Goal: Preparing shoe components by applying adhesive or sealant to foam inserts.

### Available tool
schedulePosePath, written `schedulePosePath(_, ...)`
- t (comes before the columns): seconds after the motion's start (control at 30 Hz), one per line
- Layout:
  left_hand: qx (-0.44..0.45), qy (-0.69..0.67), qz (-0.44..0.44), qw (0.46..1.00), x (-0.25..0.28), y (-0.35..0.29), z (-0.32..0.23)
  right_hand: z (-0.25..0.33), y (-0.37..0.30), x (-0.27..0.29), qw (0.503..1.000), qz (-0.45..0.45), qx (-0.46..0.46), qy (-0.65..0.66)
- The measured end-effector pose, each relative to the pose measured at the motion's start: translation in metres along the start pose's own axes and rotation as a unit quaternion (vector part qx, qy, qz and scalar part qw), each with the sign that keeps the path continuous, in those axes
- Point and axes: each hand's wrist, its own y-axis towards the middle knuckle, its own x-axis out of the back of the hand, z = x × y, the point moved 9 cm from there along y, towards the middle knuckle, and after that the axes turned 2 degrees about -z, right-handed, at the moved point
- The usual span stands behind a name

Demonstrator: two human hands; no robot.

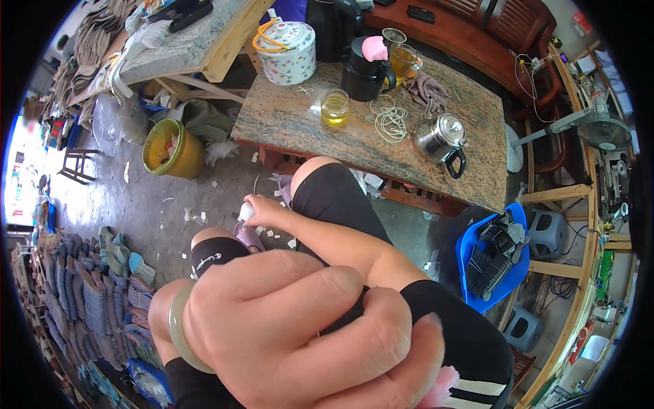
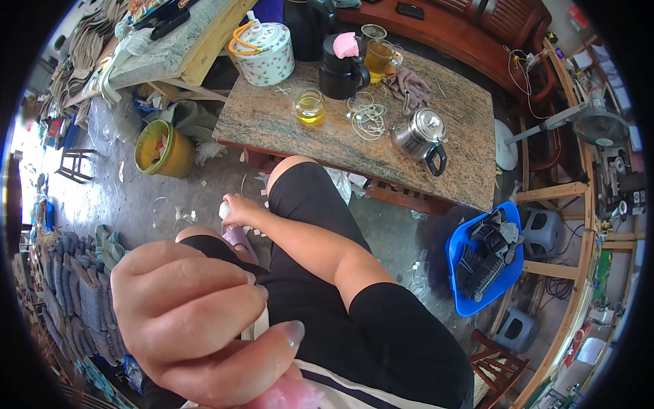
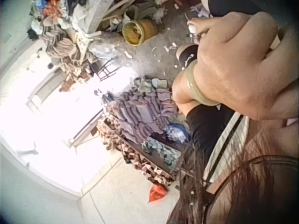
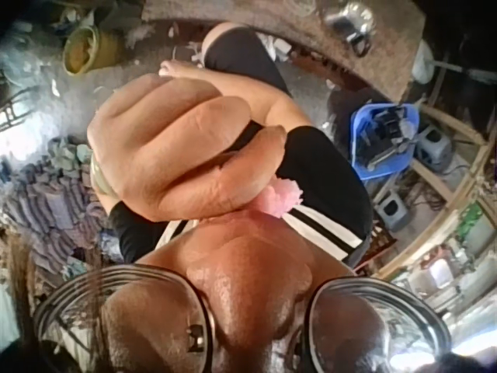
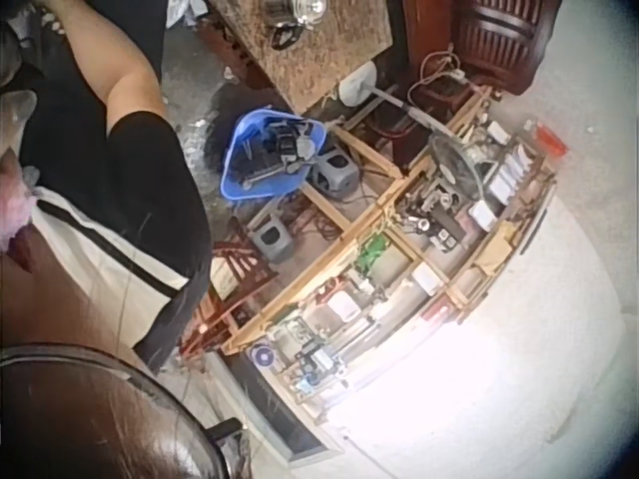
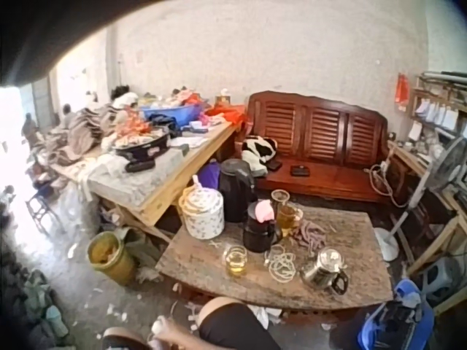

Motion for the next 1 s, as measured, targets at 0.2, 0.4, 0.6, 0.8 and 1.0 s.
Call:
schedulePosePath(0.2, -0.022, -0.081, 0.008, 0.996, 0.012, 0.01, 0.003, -0.008, 0.008, 0.007, 1.0, -0.021, 0.016, -0.008)
schedulePosePath(0.4, -0.091, 0.043, 0.0, 0.995, 0.025, 0.008, -0.011, 0.001, 0.009, -0.003, 1.0, -0.006, 0.026, -0.002)
schedulePosePath(0.6, -0.081, 0.169, 0.004, 0.982, 0.044, 0.014, -0.028, -0.007, 0.008, -0.002, 0.999, -0.025, 0.044, 0.001)
schedulePosePath(0.8, -0.093, 0.215, -0.039, 0.971, 0.056, 0.006, -0.037, -0.015, 0.012, -0.004, 0.998, -0.02, 0.052, -0.009)
schedulePosePath(1.0, -0.092, 0.213, -0.038, 0.972, 0.066, 0.007, -0.037, -0.007, 0.013, -0.009, 0.999, 0.02, 0.035, 0.012)
